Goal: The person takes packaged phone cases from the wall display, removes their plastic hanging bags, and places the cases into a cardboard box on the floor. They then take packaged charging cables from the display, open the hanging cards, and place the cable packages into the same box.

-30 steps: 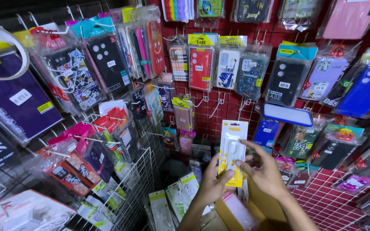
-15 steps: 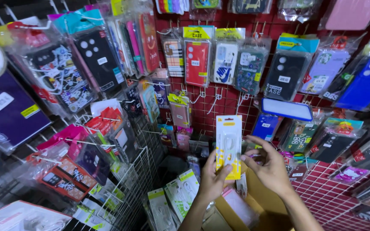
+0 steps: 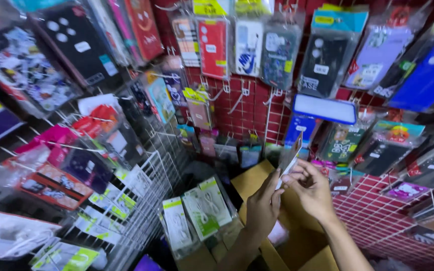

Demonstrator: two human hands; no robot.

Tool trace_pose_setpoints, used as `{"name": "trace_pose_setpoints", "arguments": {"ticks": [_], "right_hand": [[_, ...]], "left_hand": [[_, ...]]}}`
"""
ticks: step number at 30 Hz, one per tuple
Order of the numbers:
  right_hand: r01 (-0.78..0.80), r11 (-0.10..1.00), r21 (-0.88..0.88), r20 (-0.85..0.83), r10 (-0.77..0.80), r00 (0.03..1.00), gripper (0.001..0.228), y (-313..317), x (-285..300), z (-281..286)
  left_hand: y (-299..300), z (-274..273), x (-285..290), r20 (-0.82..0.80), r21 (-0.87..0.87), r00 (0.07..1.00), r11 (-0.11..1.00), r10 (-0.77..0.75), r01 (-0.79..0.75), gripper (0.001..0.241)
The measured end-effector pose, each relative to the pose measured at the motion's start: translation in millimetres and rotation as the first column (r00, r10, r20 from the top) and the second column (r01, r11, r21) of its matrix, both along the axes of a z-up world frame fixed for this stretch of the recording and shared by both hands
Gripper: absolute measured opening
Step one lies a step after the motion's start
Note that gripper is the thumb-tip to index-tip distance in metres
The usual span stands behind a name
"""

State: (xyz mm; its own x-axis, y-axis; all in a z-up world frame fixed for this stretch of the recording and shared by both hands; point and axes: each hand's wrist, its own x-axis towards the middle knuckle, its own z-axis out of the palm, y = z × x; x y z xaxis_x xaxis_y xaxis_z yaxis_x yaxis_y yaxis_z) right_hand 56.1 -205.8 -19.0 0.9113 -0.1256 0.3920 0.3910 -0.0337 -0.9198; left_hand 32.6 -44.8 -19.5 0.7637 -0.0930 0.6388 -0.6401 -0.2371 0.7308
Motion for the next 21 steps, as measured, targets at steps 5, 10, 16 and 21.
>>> {"name": "trace_pose_setpoints", "arguments": {"ticks": [5,10,16,21], "right_hand": [[0.149,0.971,-0.187,-0.021,-0.156,0.988,0.043,-38,-3,-34],[0.173,0.929,-0.326,-0.212,-0.251,0.945,0.040,-70,-18,-75],[0.149,0.931,-0.334,-0.125,-0.201,0.972,0.041,-78,-25,-106],[0.202,0.929,-0.309,-0.202,-0.271,0.941,0.034,-88,-15,-178]], "left_hand": [[-33,-68,13,-0.140,0.131,0.990,0.991,0.032,-0.014,0.049],[-55,-97,9,-0.157,0.288,0.983,0.957,0.095,-0.047,0.034],[-82,-121,12,-0.286,0.119,0.958,0.993,0.035,-0.001,0.034],[-103,-160,19,-0.423,0.142,0.902,0.989,0.085,-0.026,0.029]]}}
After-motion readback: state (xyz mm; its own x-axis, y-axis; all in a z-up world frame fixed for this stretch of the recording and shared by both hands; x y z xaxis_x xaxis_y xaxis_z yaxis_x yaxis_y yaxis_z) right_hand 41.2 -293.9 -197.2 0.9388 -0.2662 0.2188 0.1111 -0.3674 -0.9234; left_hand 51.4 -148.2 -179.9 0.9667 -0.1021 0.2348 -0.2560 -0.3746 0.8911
